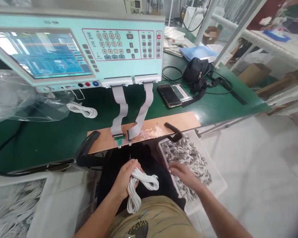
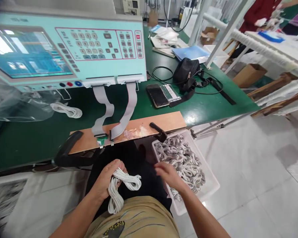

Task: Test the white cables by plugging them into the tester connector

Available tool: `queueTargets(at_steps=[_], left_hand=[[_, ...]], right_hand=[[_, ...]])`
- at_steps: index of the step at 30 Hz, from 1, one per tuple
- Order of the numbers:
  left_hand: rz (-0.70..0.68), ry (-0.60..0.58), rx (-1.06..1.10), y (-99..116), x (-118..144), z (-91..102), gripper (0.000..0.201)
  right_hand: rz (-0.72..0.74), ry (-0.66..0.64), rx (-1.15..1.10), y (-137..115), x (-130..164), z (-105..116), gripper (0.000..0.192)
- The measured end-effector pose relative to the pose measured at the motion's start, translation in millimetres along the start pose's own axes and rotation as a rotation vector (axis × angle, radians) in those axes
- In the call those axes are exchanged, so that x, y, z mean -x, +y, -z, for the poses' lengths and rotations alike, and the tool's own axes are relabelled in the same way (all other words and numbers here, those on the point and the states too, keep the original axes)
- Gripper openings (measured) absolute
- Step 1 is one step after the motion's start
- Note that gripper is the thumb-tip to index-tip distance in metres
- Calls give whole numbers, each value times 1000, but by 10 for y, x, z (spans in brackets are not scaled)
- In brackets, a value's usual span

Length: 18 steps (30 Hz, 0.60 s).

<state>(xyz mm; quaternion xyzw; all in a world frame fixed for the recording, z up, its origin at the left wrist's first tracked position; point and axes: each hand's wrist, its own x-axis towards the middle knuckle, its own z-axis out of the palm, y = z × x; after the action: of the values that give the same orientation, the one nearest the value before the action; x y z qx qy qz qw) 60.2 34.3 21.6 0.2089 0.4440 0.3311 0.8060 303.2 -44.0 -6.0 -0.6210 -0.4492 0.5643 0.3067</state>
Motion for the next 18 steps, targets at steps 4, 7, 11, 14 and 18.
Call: queueTargets(at_steps=[4, 7, 11, 14, 18], left_hand=[[-126, -81, 45, 15, 100, 117, 30], [-148, -28, -65, -33, 145, 240, 28], [-112, 21, -188, -140, 130, 315, 28], [-124, 16, -184, -160, 94, 298, 29], [-153, 49, -163, -134, 62, 262, 32]], right_hand=[[145, -403, -487, -350, -97, -524, 32], [296, -362, -451, -525, -130, -630, 24], [498, -394, -177, -648, -101, -691, 20], [598, -381, -72, -700, -72, -816, 16], [748, -299, 108, -730, -78, -956, 25]])
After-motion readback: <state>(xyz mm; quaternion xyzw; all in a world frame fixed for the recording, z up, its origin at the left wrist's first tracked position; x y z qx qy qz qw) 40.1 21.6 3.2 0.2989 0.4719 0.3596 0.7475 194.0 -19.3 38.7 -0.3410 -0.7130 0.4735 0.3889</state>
